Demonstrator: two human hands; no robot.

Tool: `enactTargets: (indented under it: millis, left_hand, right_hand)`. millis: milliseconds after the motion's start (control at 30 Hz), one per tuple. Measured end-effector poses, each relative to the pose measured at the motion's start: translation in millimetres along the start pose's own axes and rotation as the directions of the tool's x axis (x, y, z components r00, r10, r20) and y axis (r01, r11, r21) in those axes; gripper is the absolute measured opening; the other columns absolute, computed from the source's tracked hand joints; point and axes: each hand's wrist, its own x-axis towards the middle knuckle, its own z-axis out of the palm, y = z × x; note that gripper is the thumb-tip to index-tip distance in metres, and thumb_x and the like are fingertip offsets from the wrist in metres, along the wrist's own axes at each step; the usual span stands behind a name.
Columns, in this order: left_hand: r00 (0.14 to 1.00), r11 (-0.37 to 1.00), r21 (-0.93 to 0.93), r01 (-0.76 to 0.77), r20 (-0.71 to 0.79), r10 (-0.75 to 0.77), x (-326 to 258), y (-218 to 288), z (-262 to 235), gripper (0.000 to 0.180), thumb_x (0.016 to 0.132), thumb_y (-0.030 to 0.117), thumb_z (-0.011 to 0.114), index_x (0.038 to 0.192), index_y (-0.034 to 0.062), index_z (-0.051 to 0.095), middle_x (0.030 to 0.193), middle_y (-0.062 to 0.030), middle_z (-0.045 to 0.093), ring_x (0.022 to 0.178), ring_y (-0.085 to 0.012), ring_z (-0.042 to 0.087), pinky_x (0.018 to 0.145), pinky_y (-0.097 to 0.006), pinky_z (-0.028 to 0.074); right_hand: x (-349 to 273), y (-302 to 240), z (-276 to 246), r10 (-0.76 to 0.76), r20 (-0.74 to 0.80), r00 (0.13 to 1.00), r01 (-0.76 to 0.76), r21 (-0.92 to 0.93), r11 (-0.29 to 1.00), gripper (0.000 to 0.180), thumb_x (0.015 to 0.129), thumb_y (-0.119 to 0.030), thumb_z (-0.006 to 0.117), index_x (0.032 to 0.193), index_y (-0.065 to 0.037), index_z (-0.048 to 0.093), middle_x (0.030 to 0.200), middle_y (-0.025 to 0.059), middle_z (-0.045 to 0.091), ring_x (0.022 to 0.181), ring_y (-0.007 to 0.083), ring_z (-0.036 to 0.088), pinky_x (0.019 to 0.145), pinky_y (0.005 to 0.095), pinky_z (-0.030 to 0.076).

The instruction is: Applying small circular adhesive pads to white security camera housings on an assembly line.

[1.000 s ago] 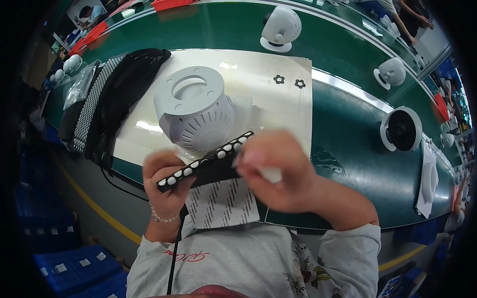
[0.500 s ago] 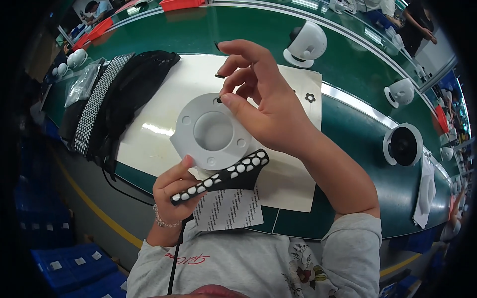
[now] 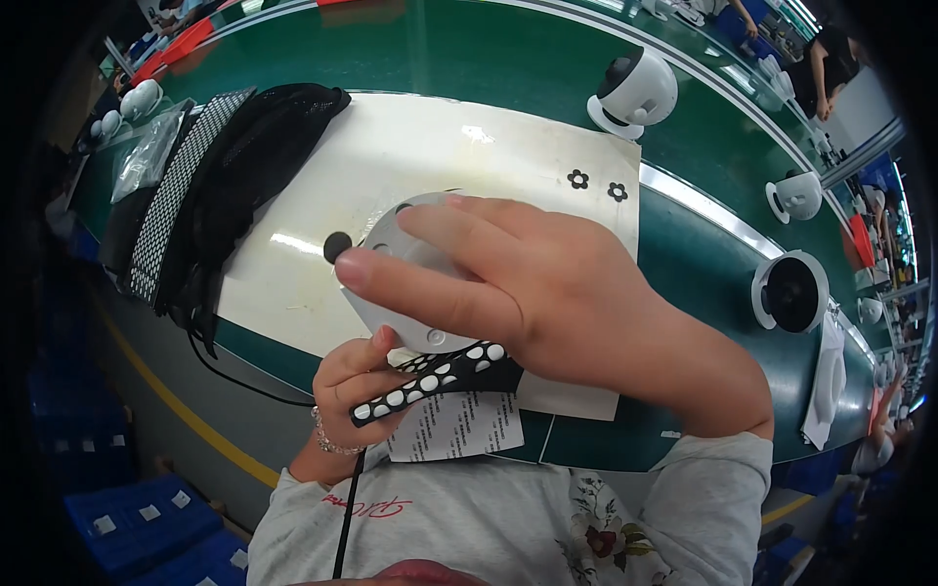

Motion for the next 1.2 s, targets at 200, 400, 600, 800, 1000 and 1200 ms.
enactTargets:
  millis: [200,400,600,800,1000,1200]
  left_hand:
    - [0.999,1.000,-0.004,-0.001,0.038,0.001,-2,-1,0,0.024,0.053,-0.001,0.067,0.076,0.0013,0.064,0.115,-0.0185,0.053,0.073,-0.0217,0.061,0.062,-0.028,0.047]
    - [0.998,0.999,0.020,-0.033,-0.059,0.034,1,-3,4,0.019,0.055,0.007,0.066,0.074,0.0035,0.062,0.111,-0.0140,0.057,0.058,-0.0178,0.056,0.049,-0.027,0.041]
    - [0.998,1.000,0.011,-0.026,-0.059,0.027,3,-3,4,0.019,0.056,0.007,0.065,0.075,0.0036,0.062,0.111,-0.0142,0.057,0.056,-0.0178,0.056,0.047,-0.027,0.041]
    - [0.998,0.999,0.032,0.009,0.057,-0.011,2,-1,-4,0.027,0.052,-0.002,0.067,0.078,0.0012,0.062,0.114,-0.0197,0.053,0.075,-0.0234,0.061,0.064,-0.029,0.048]
    - [0.997,0.998,0.047,0.044,0.066,-0.047,2,0,-4,0.023,0.053,-0.002,0.066,0.076,0.0012,0.062,0.116,-0.0189,0.052,0.079,-0.0238,0.062,0.068,-0.030,0.049]
    - [0.996,0.999,0.036,0.024,0.079,-0.027,4,-2,-5,0.020,0.055,-0.002,0.064,0.074,0.0008,0.062,0.117,-0.0185,0.052,0.082,-0.0241,0.062,0.070,-0.031,0.050]
  right_hand:
    - [5,-5,7,0.296,-0.102,0.950,-0.237,0.384,0.893,0.050,0.074,0.009,0.054,0.117,-0.004,0.033,0.105,0.0133,0.052,0.088,0.0198,0.057,0.086,0.0320,0.041]
    - [14,3,30,0.372,0.066,0.926,-0.333,0.607,0.722,0.047,0.077,0.008,0.053,0.118,-0.004,0.031,0.095,0.0087,0.050,0.084,0.0130,0.052,0.085,0.0295,0.041]
    - [14,-7,27,0.275,-0.071,0.959,-0.254,0.220,0.942,0.039,0.074,0.007,0.055,0.109,-0.005,0.045,0.092,0.0060,0.058,0.094,0.0194,0.056,0.090,0.0361,0.034]
    - [20,-19,1,0.094,0.078,0.992,-0.080,-0.175,0.981,0.039,0.070,-0.001,0.059,0.108,-0.009,0.052,0.096,0.0056,0.062,0.108,0.0261,0.052,0.096,0.0440,0.026]
    - [-6,-17,0,0.406,0.063,0.912,-0.406,0.296,0.865,0.020,0.075,-0.016,0.064,0.091,-0.008,0.057,0.136,0.0162,0.027,0.131,0.0370,0.010,0.103,0.0463,0.014]
    - [-19,-26,19,0.501,0.116,0.858,-0.502,0.403,0.765,0.005,0.077,-0.011,0.061,0.076,-0.006,0.058,0.136,0.0158,0.028,0.132,0.0349,0.008,0.104,0.0439,0.013]
